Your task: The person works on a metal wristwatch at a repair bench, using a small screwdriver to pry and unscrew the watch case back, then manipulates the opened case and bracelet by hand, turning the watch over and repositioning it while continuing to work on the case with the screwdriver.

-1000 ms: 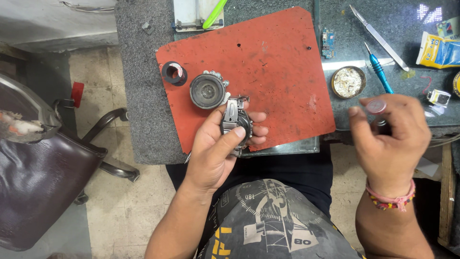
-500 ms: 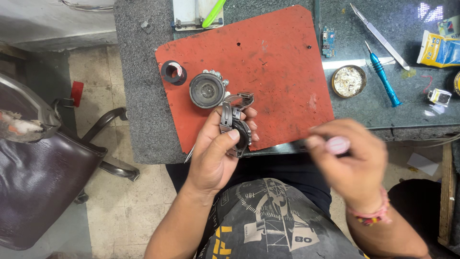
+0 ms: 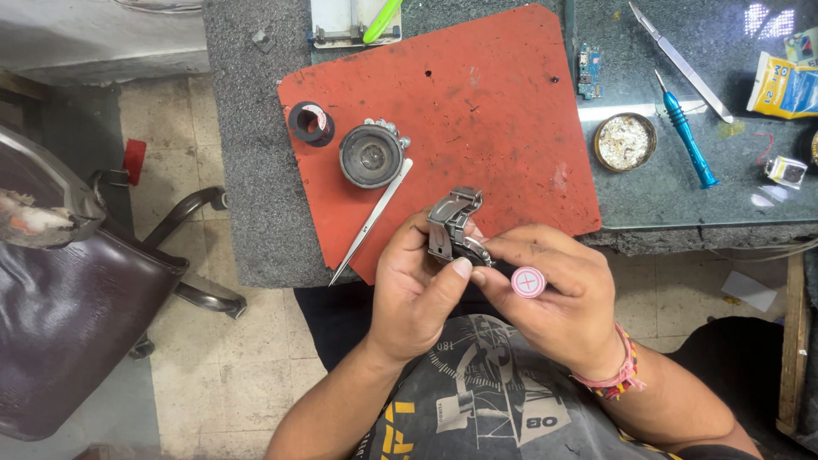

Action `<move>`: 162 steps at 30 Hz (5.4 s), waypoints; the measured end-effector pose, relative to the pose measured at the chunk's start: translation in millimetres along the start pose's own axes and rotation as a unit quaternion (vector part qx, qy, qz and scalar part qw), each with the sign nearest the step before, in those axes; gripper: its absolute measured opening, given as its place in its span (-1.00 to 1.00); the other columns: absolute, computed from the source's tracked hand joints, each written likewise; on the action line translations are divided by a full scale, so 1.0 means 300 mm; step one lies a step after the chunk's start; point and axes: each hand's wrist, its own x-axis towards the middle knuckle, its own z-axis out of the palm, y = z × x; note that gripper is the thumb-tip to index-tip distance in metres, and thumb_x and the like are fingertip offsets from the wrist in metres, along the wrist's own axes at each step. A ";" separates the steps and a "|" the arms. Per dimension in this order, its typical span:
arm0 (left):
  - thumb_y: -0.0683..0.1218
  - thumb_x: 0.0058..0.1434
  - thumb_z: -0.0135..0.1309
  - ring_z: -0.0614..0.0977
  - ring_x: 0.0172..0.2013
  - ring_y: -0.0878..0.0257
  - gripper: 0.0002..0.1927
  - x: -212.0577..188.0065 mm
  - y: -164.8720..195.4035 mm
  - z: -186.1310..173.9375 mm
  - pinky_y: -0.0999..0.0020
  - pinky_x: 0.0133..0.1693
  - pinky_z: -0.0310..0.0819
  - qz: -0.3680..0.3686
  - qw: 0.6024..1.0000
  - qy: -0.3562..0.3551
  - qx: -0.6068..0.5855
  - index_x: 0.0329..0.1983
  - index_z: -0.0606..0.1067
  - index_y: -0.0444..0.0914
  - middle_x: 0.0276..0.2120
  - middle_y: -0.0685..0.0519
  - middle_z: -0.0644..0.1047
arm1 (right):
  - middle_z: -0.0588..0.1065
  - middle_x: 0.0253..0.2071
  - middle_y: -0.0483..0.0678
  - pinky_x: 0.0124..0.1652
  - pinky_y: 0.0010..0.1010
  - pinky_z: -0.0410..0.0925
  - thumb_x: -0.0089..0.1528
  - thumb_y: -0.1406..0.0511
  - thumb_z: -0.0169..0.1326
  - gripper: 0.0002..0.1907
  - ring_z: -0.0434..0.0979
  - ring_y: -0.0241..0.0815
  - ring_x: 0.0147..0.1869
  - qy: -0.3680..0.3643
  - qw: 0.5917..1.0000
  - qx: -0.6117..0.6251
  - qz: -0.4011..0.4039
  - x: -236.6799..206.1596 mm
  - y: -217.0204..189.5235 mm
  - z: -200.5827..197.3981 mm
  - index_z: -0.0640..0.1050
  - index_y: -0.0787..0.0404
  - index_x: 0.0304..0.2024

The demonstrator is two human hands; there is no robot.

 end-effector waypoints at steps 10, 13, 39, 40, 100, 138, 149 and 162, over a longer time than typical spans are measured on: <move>-0.28 0.40 0.09 0.56 0.02 0.33 -0.74 0.008 -0.003 0.022 0.35 0.16 0.49 -0.004 1.000 0.003 -0.004 0.14 0.45 -0.38 0.00 0.01 0.53 | 0.58 -0.33 0.02 -0.34 -0.49 0.41 0.13 0.42 0.33 -0.79 0.61 -0.22 -0.34 -0.017 0.999 -0.018 -0.021 0.004 0.004 -0.040 0.63 0.37 -0.21; -0.28 0.40 0.10 0.57 0.01 0.32 -0.75 0.005 -0.005 0.023 0.34 0.16 0.50 -0.005 1.000 0.004 0.002 0.12 0.46 -0.38 -0.01 0.01 0.53 | 0.58 -0.36 0.01 -0.37 -0.48 0.39 0.12 0.41 0.33 -0.80 0.60 -0.22 -0.37 -0.023 1.000 -0.019 -0.008 0.005 0.000 -0.047 0.64 0.35 -0.22; -0.34 0.40 -0.10 0.30 0.47 -0.03 -0.35 0.000 0.003 0.075 0.01 0.51 0.13 0.049 0.997 0.045 -0.033 0.47 -0.04 -0.25 0.46 -0.28 0.22 | 0.58 -0.16 0.03 -0.21 -0.49 0.42 0.16 0.44 0.30 -0.73 0.60 -0.22 -0.17 0.000 1.000 0.015 0.027 -0.012 0.054 -0.046 0.64 0.33 -0.08; -0.34 0.38 -0.09 0.30 0.45 -0.02 -0.26 0.000 0.010 0.083 0.01 0.48 0.14 0.050 0.996 0.065 -0.028 0.52 -0.13 -0.24 0.45 -0.27 0.20 | 0.58 -0.16 0.03 -0.21 -0.49 0.41 0.16 0.44 0.30 -0.74 0.60 -0.22 -0.17 0.004 0.999 0.016 0.031 -0.008 0.058 -0.054 0.64 0.33 -0.08; -0.16 0.20 0.30 0.62 -0.03 0.19 -0.75 0.069 0.073 0.094 0.25 0.06 0.32 0.197 0.793 0.029 0.576 -0.04 0.62 -0.18 -0.13 0.15 0.64 | 0.62 -0.05 0.16 -0.32 -0.60 0.43 0.17 0.54 0.31 -0.77 0.64 -0.26 -0.21 0.035 0.997 -0.058 -0.048 -0.028 0.143 -0.069 0.55 0.32 -0.18; -0.25 0.41 0.15 0.60 0.24 -0.05 -0.74 0.006 -0.003 -0.037 0.15 0.11 0.64 0.353 0.777 -0.155 0.498 0.12 0.54 -0.15 0.21 -0.10 0.51 | 0.46 -0.51 -0.16 -0.43 -0.61 0.22 -0.07 0.43 0.42 -0.29 0.29 -0.48 -0.54 -0.132 0.983 0.113 0.057 -0.090 0.159 -0.161 0.55 0.37 0.16; -0.26 0.38 0.17 0.60 0.23 -0.08 -0.73 0.007 0.021 -0.036 0.09 0.16 0.61 0.341 0.796 -0.170 0.470 0.12 0.53 -0.21 0.20 -0.14 0.51 | 0.62 0.07 0.10 -0.44 -0.65 0.28 -0.06 0.44 0.42 -0.29 0.33 -0.53 -0.50 -0.132 0.980 0.143 0.046 -0.109 0.179 -0.160 0.53 0.37 0.16; -0.27 0.33 0.21 0.59 0.22 -0.12 -0.76 -0.011 0.014 -0.029 0.05 0.16 0.62 0.366 0.780 -0.168 0.479 0.03 0.47 -0.33 0.16 -0.20 0.52 | 0.51 0.18 0.09 -0.12 -0.60 0.43 -0.01 0.44 0.37 -0.26 0.53 -0.40 0.06 -0.075 0.977 0.168 0.103 -0.153 0.118 -0.088 0.45 0.39 0.23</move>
